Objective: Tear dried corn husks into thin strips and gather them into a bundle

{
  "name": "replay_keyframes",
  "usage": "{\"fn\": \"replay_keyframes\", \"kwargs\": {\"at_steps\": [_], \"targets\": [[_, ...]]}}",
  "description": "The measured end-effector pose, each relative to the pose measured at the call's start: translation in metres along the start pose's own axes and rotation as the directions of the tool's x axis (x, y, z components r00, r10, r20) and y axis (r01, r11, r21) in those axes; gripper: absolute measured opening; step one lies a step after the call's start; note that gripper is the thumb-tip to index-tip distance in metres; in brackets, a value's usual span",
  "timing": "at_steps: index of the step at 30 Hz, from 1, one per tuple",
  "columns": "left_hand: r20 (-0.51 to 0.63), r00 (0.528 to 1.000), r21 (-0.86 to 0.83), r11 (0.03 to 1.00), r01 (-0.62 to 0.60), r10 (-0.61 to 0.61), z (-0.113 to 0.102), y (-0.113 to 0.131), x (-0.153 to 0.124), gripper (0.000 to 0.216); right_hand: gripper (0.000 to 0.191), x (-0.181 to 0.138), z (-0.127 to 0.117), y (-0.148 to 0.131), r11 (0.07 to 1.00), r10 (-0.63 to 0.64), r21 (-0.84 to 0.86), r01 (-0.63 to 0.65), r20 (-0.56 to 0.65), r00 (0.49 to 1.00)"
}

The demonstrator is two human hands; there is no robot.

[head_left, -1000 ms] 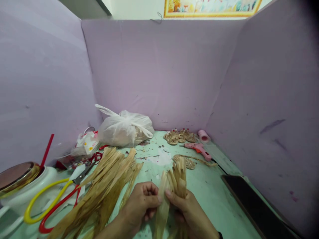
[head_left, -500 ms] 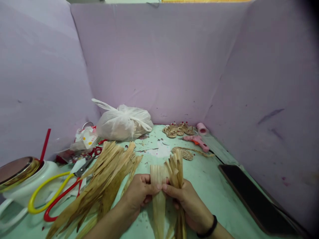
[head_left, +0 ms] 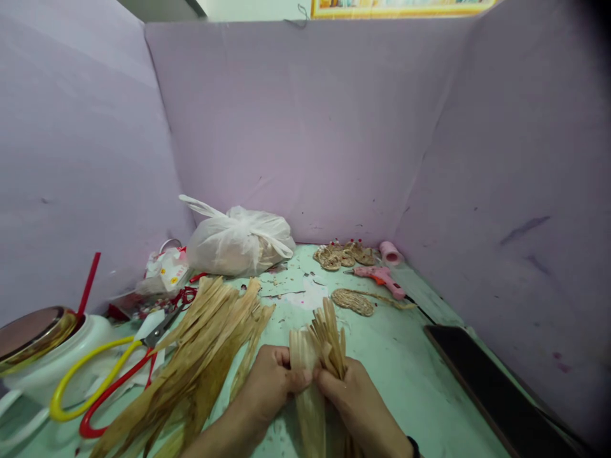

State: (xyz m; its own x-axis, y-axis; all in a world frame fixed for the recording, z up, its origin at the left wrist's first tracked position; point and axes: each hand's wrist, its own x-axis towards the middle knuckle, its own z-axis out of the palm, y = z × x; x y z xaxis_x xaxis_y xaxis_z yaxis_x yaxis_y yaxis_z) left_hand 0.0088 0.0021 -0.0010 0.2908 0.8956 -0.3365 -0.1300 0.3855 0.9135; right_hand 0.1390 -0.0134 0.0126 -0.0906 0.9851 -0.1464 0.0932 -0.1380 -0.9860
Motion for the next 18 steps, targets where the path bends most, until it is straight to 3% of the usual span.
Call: {"fn": "replay_keyframes", "kwargs": {"at_steps": [5,10,15,18], "targets": [[0.101,0.995,-0.068,0.998,0.012,-0.005,-0.001,0.007,-0.006,0.034,0.018,-0.003,0.005,0.003,0.957,0.082,0.265,-0.12,0.15,0.985],[0.164,0.986,-0.101,0.995,-0.002,0.018,-0.006,0.02,-0.007,0.035,0.022,0.0,-0.007,-0.001,0.844,0.15,0.496,-0.205,0.149,0.977],[0.003,1.0,-0.143,0.989,0.025,-0.025,-0.017,0.028,-0.003,0.037,0.01,0.006,-0.045,-0.018,0.609,0.198,0.755,-0.243,0.152,0.968],[-0.082,0.996,-0.035,0.999,-0.023,0.02,-0.023,0.032,-0.001,0.031,0.013,0.004,-0.076,-0.028,0.46,0.075,0.86,-0.221,0.21,0.975]]}}
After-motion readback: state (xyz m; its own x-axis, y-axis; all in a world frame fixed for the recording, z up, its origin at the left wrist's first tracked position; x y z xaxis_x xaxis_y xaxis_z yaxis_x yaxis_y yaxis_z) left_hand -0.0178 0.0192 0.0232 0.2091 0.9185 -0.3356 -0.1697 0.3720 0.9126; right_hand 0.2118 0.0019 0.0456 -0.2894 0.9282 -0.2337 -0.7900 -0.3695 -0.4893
